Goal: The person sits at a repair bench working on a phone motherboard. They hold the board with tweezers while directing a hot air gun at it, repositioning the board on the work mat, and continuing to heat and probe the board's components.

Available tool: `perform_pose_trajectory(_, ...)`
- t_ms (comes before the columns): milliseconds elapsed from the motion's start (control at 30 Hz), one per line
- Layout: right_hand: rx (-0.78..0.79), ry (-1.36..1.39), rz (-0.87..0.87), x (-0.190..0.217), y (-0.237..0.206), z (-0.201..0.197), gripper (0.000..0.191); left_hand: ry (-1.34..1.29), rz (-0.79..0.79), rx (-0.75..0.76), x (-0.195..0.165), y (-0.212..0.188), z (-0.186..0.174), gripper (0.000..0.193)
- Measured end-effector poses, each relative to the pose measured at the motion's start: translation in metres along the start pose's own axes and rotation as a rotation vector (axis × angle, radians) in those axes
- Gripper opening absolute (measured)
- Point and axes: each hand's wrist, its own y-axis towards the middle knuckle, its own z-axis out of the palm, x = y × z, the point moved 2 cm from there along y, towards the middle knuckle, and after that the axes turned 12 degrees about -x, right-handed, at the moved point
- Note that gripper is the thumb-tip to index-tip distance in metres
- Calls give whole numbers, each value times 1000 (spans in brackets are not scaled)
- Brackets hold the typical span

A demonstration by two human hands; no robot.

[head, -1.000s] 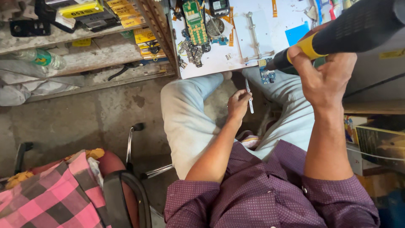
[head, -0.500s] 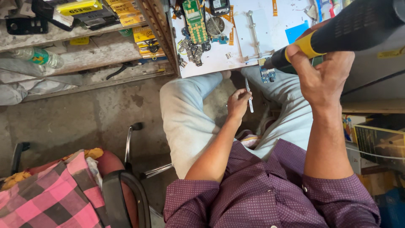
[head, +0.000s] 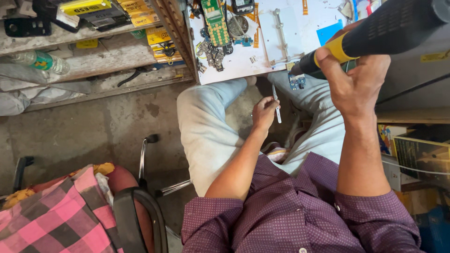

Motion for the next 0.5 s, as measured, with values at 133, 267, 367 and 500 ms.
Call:
perform_pose_trajectory(133,-12,48,7,2,1,0,28,-3,-21,1,0,0,-1,23)
perform_pose_trajectory(267,-30,88,33,-2,-2,1,29,2,-10,16,0,0,-1,21)
perform_pose_trajectory(367,-36,85,45,-6,-6,0,31,8,-6,12,0,0,-1,21)
perform_pose_trajectory(500,-48,120,123,-11,-9,-2,31,0,-20,9,-1,-1,-1,21)
